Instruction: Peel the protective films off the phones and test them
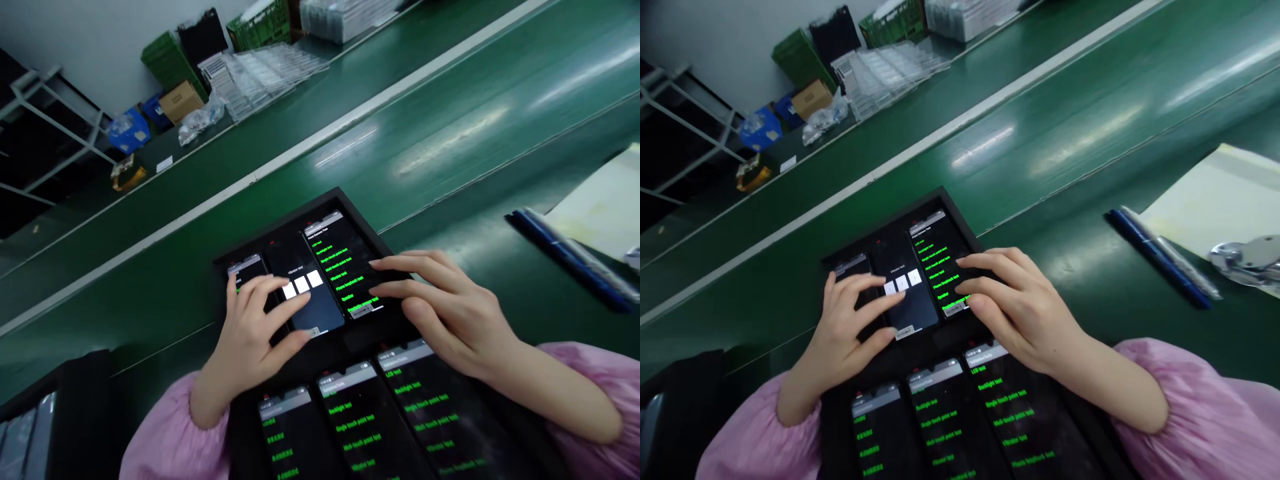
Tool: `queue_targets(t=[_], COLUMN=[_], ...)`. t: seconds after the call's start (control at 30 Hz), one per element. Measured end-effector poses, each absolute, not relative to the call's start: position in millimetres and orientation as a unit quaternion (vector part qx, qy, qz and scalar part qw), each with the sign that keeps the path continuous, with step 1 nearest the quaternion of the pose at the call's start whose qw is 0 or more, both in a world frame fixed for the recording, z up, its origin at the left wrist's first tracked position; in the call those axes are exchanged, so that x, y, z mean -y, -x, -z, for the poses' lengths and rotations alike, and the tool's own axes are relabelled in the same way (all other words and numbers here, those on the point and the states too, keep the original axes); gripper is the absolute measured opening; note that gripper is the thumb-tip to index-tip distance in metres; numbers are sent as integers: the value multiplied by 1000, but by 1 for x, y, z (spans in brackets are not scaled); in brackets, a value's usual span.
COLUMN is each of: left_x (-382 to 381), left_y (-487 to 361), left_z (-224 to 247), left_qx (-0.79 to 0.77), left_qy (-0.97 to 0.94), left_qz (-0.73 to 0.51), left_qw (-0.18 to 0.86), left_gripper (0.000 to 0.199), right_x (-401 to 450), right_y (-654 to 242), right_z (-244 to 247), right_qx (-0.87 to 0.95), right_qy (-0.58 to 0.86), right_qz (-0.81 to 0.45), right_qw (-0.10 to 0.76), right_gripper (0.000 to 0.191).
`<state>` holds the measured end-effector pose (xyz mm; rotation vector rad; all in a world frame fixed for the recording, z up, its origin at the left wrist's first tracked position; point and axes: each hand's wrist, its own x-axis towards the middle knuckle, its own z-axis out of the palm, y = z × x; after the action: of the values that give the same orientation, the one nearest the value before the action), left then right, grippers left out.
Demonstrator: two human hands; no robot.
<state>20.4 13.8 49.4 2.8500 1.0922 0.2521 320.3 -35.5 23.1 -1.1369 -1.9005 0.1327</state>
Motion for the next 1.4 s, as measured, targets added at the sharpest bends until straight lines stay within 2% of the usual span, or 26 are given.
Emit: queue_targets(t=[0.13,0.23,0.33,0.43,0.57,0.63,0.77,0.97,1.17,1.4], left_x=[-28,-2,62,138,213,237,268,287,285,281], left_y=[-38,-21,9,25,22,20,25,31,32,29], left_z=[-60,-71,-79,-69,-46,-38,-27,-17,-19,-24], left_qx=[-372,-404,-433,-474,-521,-537,-580,-604,-592,-584], left_qy=[-926,-905,-869,-849,-826,-816,-785,-776,-786,-791], left_qz=[-59,-134,-238,-228,-215,-216,-216,-175,-176,-178], left_qw=[23,16,34,57,30,14,24,44,30,24], left_gripper=[43,50,48,52,55,56,54,55,53,51], right_x=[46,90,155,206,229,230,230,220,219,232], right_y=[-324,-338,-354,-359,-356,-353,-340,-312,-307,-321], right_z=[-26,-31,-37,-34,-27,-27,-29,-24,-17,-2], right_qx=[735,725,775,817,850,848,842,865,875,833], right_qy=[476,497,482,461,462,461,456,400,407,443], right_qz=[-51,-66,-97,-99,-8,12,-37,-38,-2,-87], right_qw=[479,473,397,332,252,259,287,300,262,321], right_gripper=[31,39,42,45,48,42,35,42,41,69])
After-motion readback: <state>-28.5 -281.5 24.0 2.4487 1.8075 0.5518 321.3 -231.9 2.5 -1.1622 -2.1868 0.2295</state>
